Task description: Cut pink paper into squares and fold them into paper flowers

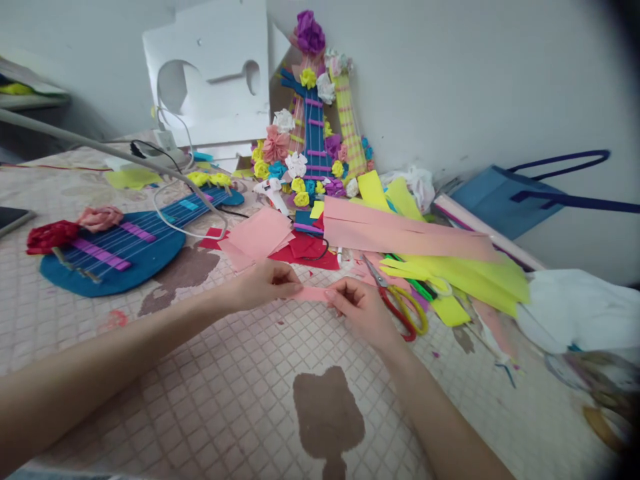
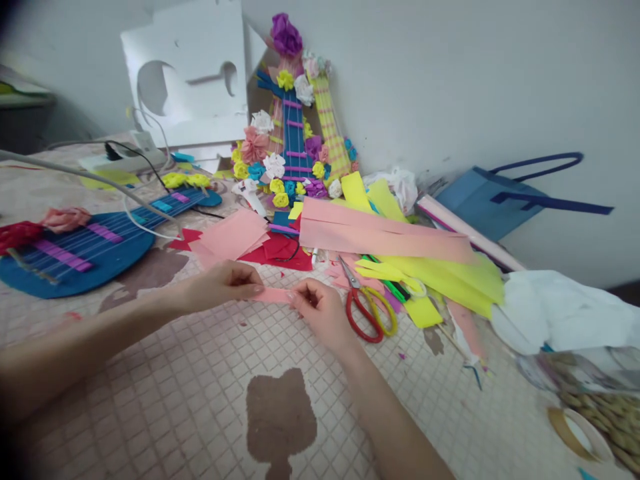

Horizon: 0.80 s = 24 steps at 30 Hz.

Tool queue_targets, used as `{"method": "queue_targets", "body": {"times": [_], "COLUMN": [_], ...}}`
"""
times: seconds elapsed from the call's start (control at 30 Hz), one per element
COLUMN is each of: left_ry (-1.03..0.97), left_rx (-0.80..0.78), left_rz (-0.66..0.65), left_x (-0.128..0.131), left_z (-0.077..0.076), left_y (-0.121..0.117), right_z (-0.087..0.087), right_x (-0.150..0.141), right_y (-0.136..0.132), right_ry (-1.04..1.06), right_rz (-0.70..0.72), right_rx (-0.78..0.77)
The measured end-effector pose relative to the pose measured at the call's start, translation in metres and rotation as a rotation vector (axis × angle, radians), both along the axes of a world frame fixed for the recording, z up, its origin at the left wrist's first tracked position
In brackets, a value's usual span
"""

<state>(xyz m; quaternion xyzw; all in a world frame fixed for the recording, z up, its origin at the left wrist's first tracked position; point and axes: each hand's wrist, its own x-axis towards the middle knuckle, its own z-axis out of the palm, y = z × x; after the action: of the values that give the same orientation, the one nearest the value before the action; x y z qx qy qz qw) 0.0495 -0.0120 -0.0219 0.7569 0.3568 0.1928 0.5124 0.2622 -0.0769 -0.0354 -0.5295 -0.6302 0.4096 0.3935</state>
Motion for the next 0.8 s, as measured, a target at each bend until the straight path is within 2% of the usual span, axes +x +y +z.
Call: {"method": "queue_targets", "body": {"times": [0.1, 0.2, 0.3, 0.37, 0.47, 0.57, 0.67, 0.8], "left_ry": [-0.002, -0.029, -0.078, -0.123, -0.189, -0.190, -0.145, -0.076], "left_rx": [-0.099, -0.130, -0.173, -0.224, -0.405, -0.459, -0.497, -0.499], "left_rz": [0.025, 0.106, 0.112, 0.066, 0.047, 0.022, 0.021, 0.024], "left_x": [-0.004, 0.000, 0.028, 0.060, 0.114, 0.154, 0.172, 0.176], "left_z": [-0.003, 0.000, 0.006, 0.009, 0.010, 0.008, 0.003, -0.001], "left_y": [0.009, 0.015, 0.017, 0.018, 0.021, 0.027, 0.034, 0.039], "right_z": [0.005, 0.006, -0.001, -0.007, -0.012, -0.009, -0.006, -0.003], "right_x": [0.022, 0.065, 0.107, 0.124, 0.128, 0.120, 0.114, 0.119], "right_y": [0.000, -0.005, -0.014, -0.019, -0.023, -0.023, -0.022, -0.025], "right_ry": [-0.071, -0.267, -0.559, -0.756, -0.864, -0.887, -0.879, -0.851], "right_rz": [-0.059, -0.255, -0.398, -0.398, -0.334, -0.346, -0.359, -0.402], "right_rx": [0.050, 0.167, 0.200, 0.211, 0.143, 0.050, 0.057, 0.019]}}
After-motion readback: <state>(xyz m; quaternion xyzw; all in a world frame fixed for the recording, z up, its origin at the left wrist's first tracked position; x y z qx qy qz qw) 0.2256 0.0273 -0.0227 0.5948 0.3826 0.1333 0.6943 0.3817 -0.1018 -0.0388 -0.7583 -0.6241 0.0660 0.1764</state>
